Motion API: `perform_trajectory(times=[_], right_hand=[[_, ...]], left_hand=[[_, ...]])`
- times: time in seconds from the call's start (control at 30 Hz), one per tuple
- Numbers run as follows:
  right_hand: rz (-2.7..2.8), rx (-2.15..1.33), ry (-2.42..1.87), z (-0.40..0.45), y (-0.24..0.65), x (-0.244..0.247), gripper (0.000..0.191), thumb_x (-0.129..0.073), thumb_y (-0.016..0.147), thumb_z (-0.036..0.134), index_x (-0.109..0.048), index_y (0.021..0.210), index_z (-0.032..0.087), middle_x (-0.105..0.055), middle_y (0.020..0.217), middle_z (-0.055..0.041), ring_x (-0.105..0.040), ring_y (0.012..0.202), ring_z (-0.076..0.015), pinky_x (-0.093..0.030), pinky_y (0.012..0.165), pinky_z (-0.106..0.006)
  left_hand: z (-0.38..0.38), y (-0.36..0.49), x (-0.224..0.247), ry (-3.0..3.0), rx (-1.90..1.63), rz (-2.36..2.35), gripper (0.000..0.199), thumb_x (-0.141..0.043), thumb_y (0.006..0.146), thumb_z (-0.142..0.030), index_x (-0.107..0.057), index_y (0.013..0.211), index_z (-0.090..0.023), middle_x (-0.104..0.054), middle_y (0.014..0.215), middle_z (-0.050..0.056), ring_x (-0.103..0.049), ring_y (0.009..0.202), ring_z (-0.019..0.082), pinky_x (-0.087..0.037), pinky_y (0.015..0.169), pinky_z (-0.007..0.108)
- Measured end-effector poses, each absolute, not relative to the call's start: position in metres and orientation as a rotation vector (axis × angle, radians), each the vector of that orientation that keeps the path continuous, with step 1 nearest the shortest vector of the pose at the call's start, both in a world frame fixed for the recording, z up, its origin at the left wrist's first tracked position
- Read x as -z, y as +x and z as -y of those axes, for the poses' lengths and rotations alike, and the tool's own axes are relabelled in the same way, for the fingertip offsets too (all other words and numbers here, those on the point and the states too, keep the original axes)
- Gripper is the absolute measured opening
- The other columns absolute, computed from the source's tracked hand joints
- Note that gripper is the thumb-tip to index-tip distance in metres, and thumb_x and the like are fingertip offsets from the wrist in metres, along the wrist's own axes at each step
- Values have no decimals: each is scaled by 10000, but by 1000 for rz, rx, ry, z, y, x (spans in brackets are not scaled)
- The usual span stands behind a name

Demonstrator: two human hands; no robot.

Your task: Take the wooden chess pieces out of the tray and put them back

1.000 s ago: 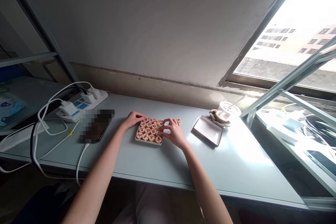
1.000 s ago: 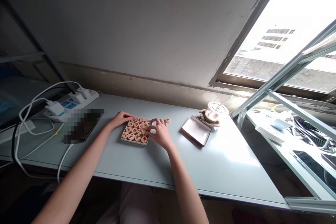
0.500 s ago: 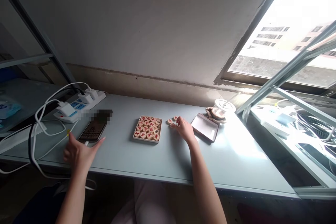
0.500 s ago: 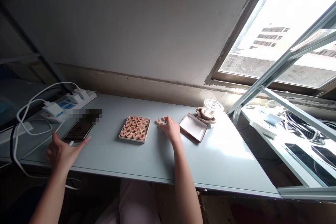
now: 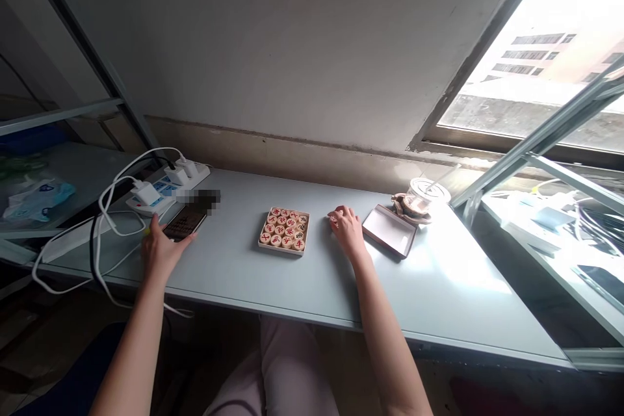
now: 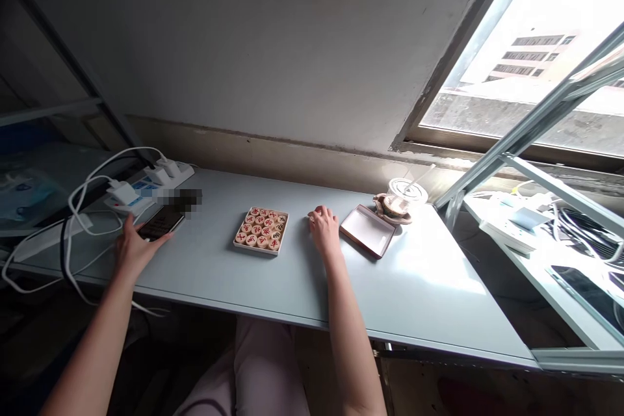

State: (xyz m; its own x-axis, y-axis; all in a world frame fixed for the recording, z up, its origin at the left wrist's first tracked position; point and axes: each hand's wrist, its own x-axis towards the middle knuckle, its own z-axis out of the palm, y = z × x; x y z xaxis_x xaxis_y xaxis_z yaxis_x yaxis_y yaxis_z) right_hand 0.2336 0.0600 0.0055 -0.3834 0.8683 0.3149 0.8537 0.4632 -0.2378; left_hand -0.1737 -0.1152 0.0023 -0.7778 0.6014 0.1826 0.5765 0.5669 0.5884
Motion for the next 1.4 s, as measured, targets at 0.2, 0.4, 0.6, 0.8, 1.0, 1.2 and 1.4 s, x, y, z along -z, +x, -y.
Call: perform_trajectory(times=[0.2, 0.4, 0.6, 0.8, 1.0, 1.2, 1.4], right_hand=[[2299, -286, -1242, -47, 223, -24, 274, -529, 895, 289, -649, 1141, 283, -567, 1127, -74, -511, 1027, -236, -386, 885, -373], [2587, -543, -965, -22, 203, -39, 247, -585, 850, 510, -726, 956, 337, -597, 1071, -40, -493, 996, -230, -374, 892, -400], [2595, -674, -915, -21, 200, -39, 168, -650, 826, 421, -717, 898, 285, -622, 1072, -34, -511, 967, -213, -362, 883, -393], [2340, -1161, -927, -34, 216, -41, 211, -648, 796, 408, -623, 858, 209, -638, 880, -16, -544, 809, -161, -417, 723, -286], [2328, -995, -1415, -46, 246, -40, 256, -656, 747, 419, -496, 808, 228, -590, 744, 19, -510, 660, -145, -351, 582, -260], [2379, -772, -1526, -44, 251, -46, 198, -569, 789, 363, -442, 709, 233, -573, 688, 35, -495, 612, -129, -312, 543, -246], [2399, -788, -1510, -44, 254, -44, 210, -624, 752, 405, -512, 819, 240, -636, 781, 27, -552, 659, -135, -356, 571, -242]], left_hand=[[113, -180, -3, 1181, -972, -2849, 898, -650, 748, -456, -252, 1459, -78, -488, 1359, 245, -408, 1277, 447, -350, 1017, 556], [88, -126, -9, 1809, -1181, -2558, 503, -501, 881, -359, -447, 1343, -166, -512, 1344, 149, -440, 1268, 310, -317, 1077, 461], [-1, -68, -19, 1930, -1123, -1753, 345, -407, 902, -329, -596, 1155, -190, -610, 1129, 83, -590, 960, 190, -478, 853, 313], [-41, -52, 7, 1649, -1254, -1686, 469, -421, 861, -293, -491, 1309, -173, -628, 1032, 73, -583, 819, 165, -482, 779, 303], [-36, -55, 16, 1671, -1143, -1596, 362, -408, 856, -312, -695, 1027, -172, -647, 1081, 94, -589, 1016, 226, -443, 927, 356], [-36, -59, 10, 1581, -1070, -1568, 379, -399, 826, -276, -689, 1039, -158, -670, 1150, 91, -599, 1062, 235, -456, 938, 357], [-34, -58, 9, 1558, -1052, -1561, 378, -410, 813, -303, -690, 1032, -173, -672, 1148, 79, -597, 1071, 238, -458, 930, 352]])
